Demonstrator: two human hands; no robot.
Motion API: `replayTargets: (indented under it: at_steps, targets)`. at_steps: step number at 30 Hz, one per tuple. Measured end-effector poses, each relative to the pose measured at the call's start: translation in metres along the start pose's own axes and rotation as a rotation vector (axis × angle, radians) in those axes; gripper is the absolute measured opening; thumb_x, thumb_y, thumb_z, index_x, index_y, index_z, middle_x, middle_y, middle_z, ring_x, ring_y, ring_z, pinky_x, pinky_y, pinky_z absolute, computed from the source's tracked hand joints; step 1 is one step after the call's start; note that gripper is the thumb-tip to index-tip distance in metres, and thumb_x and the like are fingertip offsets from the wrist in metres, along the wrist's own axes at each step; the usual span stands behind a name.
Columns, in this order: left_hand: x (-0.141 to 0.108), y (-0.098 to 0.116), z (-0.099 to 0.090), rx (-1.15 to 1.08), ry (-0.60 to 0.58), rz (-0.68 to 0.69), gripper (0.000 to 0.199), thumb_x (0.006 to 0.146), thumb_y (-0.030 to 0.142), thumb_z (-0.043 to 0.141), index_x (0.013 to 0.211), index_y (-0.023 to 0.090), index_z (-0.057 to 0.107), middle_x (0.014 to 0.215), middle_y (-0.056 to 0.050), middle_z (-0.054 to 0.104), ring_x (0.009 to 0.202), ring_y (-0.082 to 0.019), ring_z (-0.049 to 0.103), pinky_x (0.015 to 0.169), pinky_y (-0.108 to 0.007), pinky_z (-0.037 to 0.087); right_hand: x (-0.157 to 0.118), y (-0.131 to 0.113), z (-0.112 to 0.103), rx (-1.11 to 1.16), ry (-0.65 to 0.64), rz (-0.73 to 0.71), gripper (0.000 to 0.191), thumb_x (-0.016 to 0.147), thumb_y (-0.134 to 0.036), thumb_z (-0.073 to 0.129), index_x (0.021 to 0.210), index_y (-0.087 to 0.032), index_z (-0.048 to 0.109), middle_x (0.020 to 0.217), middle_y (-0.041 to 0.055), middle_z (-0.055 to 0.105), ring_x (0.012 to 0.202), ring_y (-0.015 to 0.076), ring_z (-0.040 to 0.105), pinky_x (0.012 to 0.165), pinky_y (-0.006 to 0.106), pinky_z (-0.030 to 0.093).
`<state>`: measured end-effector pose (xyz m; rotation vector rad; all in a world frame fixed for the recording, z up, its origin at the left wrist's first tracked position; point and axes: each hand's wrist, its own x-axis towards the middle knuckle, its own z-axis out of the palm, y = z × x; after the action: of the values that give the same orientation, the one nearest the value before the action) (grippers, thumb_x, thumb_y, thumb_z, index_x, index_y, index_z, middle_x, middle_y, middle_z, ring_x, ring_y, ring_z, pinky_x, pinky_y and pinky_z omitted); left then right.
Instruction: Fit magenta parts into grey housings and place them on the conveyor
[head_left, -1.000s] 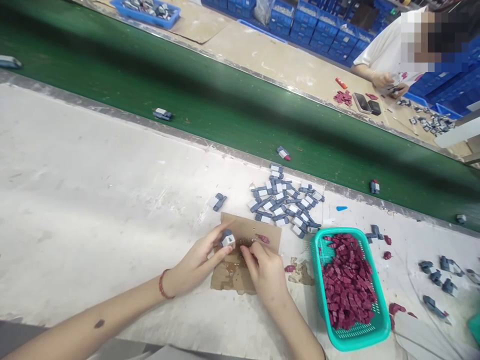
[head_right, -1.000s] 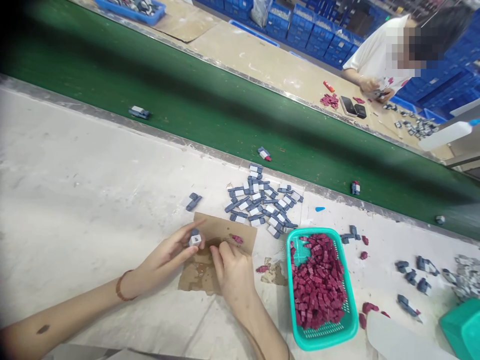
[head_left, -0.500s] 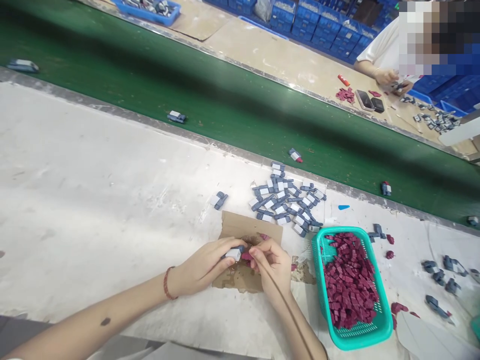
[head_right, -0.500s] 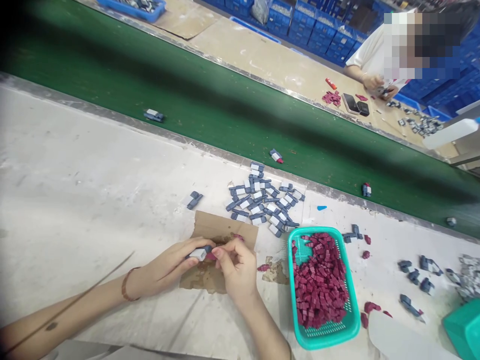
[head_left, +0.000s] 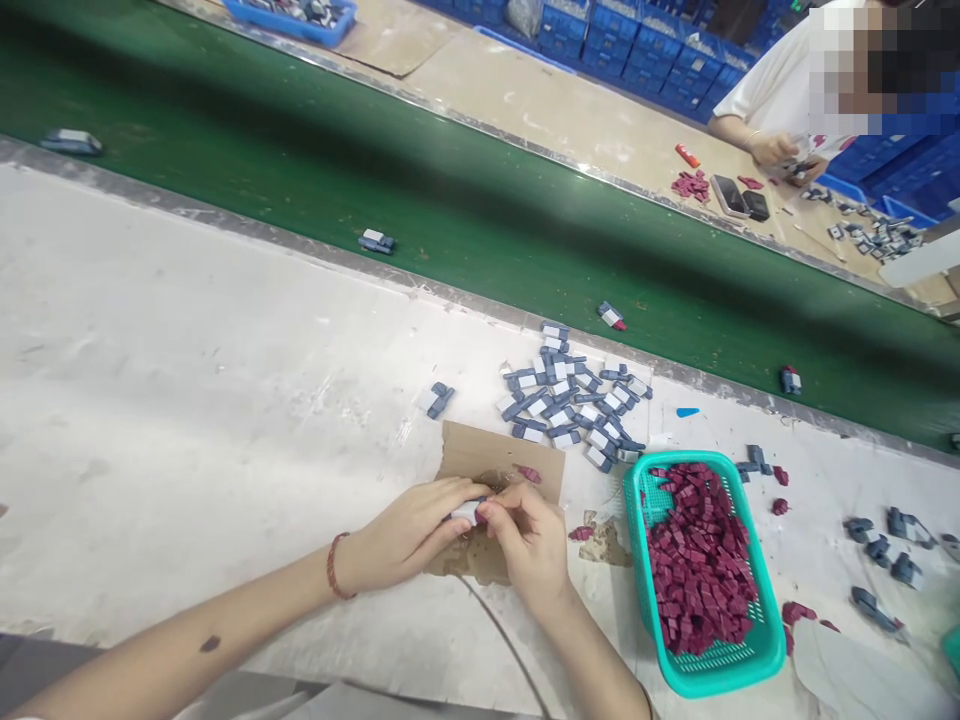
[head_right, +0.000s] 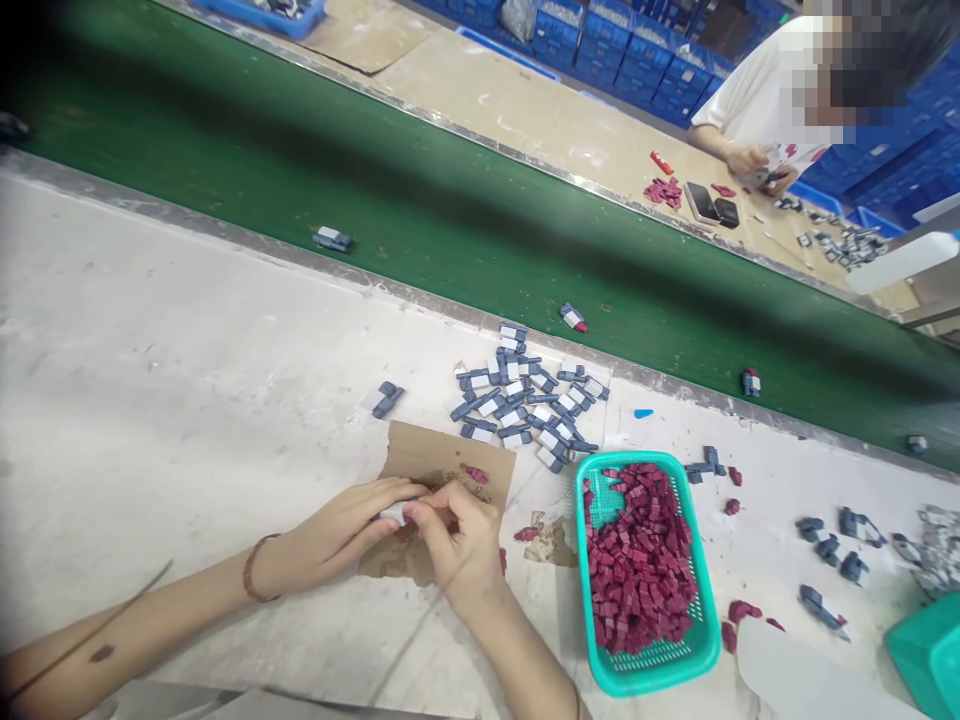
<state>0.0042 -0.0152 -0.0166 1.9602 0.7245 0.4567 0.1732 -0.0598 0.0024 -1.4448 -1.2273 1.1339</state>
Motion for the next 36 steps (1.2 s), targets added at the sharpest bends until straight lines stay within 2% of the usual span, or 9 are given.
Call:
replayTargets:
  at_steps: [7,12,16,19,22,24,28,33,36]
  targets:
    - [-0.002,-0.001,-0.002,-0.033,0.004,-0.028,0.037,0.098,0.034,0.033,0.119,0.017,0.058,0.109,-0.014,0.069,0.096,-0.026,0.064,0.084,-0.035,0.050,-0.002,0.001,-0.004,0.188,-0.086,0.138,0.020,0.082,-0.038,0.061,0.073,-0.020,0.056,0.058,-0.0022,0.060,0.052,0.0120,0.055,0.051,0.022,0.045]
    - [-0.003,0.000,-0.003,-0.065,0.005,-0.045,0.033,0.095,0.032,0.040,0.118,0.021,0.061,0.110,-0.011,0.070,0.098,-0.027,0.064,0.086,-0.034,0.051,-0.005,-0.007,-0.002,0.100,-0.094,0.122,0.021,0.085,-0.037,0.058,0.073,-0.020,0.057,0.062,-0.0015,0.062,0.054,0.0120,0.057,0.051,0.021,0.044]
    - [-0.007,-0.001,0.000,-0.076,0.044,-0.019,0.029,0.091,0.029,0.048,0.116,0.025,0.062,0.106,-0.008,0.071,0.096,-0.026,0.064,0.084,-0.032,0.051,-0.011,-0.028,-0.025,-0.077,-0.105,0.000,0.021,0.090,-0.032,0.054,0.077,-0.020,0.064,0.072,0.0012,0.067,0.067,0.0142,0.061,0.062,0.024,0.048]
    - [-0.010,-0.002,-0.001,-0.060,0.178,-0.006,0.029,0.091,0.026,0.049,0.118,0.028,0.059,0.110,-0.008,0.068,0.099,-0.026,0.063,0.085,-0.031,0.051,-0.022,-0.042,-0.065,-0.310,0.086,-0.066,0.021,0.093,-0.027,0.050,0.079,-0.020,0.064,0.077,0.0025,0.066,0.073,0.0160,0.061,0.065,0.025,0.047]
    - [-0.005,0.002,-0.010,-0.012,0.260,-0.039,0.029,0.090,0.025,0.052,0.118,0.030,0.059,0.112,-0.007,0.066,0.102,-0.026,0.060,0.088,-0.033,0.049,-0.031,-0.039,-0.110,-0.594,0.377,0.041,0.018,0.093,-0.030,0.049,0.090,-0.021,0.065,0.087,0.0058,0.066,0.076,0.0194,0.061,0.067,0.029,0.047]
    - [0.007,0.006,-0.022,0.033,0.303,-0.050,0.027,0.089,0.029,0.055,0.114,0.029,0.062,0.110,-0.006,0.066,0.102,-0.027,0.060,0.089,-0.034,0.048,-0.033,-0.027,-0.132,-0.764,0.411,0.103,0.019,0.091,-0.030,0.050,0.095,-0.020,0.066,0.093,0.0087,0.067,0.080,0.0232,0.062,0.069,0.033,0.047]
    - [0.050,0.014,-0.053,0.137,0.367,-0.023,0.027,0.087,0.038,0.055,0.109,0.025,0.065,0.106,-0.006,0.067,0.099,-0.027,0.060,0.088,-0.035,0.048,-0.029,-0.005,-0.145,-0.885,0.269,0.128,0.023,0.089,-0.019,0.046,0.098,-0.020,0.067,0.096,0.0088,0.069,0.085,0.0248,0.063,0.075,0.036,0.048]
    - [0.126,0.005,-0.096,0.337,0.396,-0.103,0.048,0.092,0.047,0.046,0.116,0.008,0.061,0.115,-0.009,0.064,0.108,-0.026,0.056,0.097,-0.037,0.044,-0.025,-0.002,-0.141,-0.811,0.236,0.115,0.018,0.085,-0.017,0.048,0.085,-0.020,0.066,0.090,0.0080,0.068,0.083,0.0246,0.063,0.075,0.036,0.048]
    - [0.162,-0.009,-0.115,0.436,0.379,-0.144,0.056,0.097,0.046,0.035,0.124,0.000,0.053,0.123,-0.008,0.059,0.118,-0.026,0.050,0.104,-0.041,0.037,-0.027,-0.003,-0.145,-0.636,0.276,0.185,0.011,0.082,-0.024,0.055,0.079,-0.020,0.065,0.082,0.0071,0.069,0.073,0.0232,0.063,0.069,0.036,0.048]
